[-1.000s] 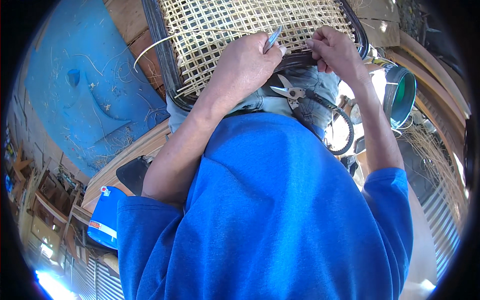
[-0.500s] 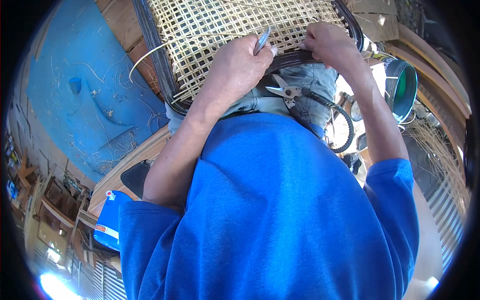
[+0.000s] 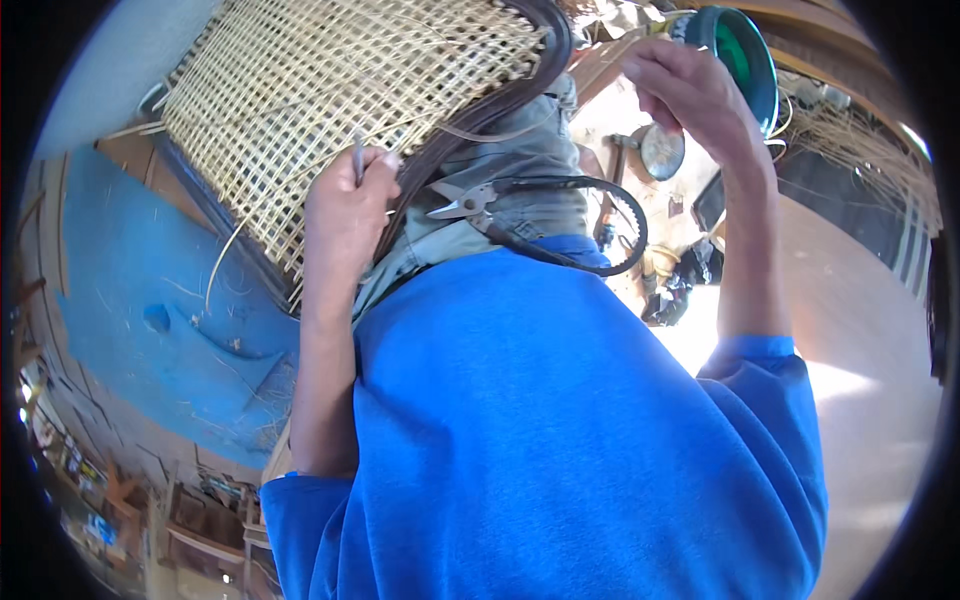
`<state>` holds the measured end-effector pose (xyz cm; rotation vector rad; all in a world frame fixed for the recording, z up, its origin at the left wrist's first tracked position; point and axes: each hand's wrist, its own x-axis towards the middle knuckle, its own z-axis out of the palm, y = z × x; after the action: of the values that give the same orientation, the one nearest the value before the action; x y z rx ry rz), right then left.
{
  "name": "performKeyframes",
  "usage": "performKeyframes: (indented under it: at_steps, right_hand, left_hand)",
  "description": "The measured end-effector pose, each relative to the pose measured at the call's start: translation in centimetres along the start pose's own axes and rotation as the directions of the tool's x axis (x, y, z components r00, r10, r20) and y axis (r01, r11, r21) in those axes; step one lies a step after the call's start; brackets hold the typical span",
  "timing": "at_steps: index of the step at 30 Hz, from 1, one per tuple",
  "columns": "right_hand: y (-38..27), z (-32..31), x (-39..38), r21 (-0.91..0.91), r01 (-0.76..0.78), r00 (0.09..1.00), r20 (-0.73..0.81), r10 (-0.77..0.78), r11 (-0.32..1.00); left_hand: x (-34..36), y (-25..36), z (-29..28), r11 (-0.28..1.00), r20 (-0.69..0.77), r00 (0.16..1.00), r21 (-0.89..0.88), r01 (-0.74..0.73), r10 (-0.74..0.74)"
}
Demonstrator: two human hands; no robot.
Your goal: Weaving a rattan chair seat using strips of cane and hand tools.
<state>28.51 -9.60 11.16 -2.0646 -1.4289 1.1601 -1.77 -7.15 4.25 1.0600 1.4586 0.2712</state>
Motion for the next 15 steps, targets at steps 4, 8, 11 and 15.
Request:
performKeyframes:
  at_steps: [4, 8, 11, 15]
  right_hand:
    - [12.4, 1.5, -3.4, -0.827, 0.081, 0.964, 0.207, 0.169, 0.556]
    - [21.1, 9.1, -10.3, -0.377, 0.009, 0.979, -0.183, -0.085, 0.926]
    - [20.4, 10.5, -10.5, -0.121, -0.117, 0.991, -0.083, 0.107, 0.986]
    - [20.3, 10.9, -10.0, 0.683, -0.194, 0.916, -0.131, 0.38, 0.704]
  left_hand:
    - [0.1, 0.7, 0.3, 0.994, -0.043, 0.999, 0.107, -0.021, 0.025]
    - [1.6, 2.6, -0.2, 0.841, 0.124, 0.973, 0.488, -0.232, 0.196]
    - [3.3, 4.0, 0.1, 0.539, 0.249, 0.89, 0.722, -0.433, 0.382]
    - [7.6, 4.9, 0.9, 0.412, 0.433, 0.831, 0.725, -0.552, 0.349]
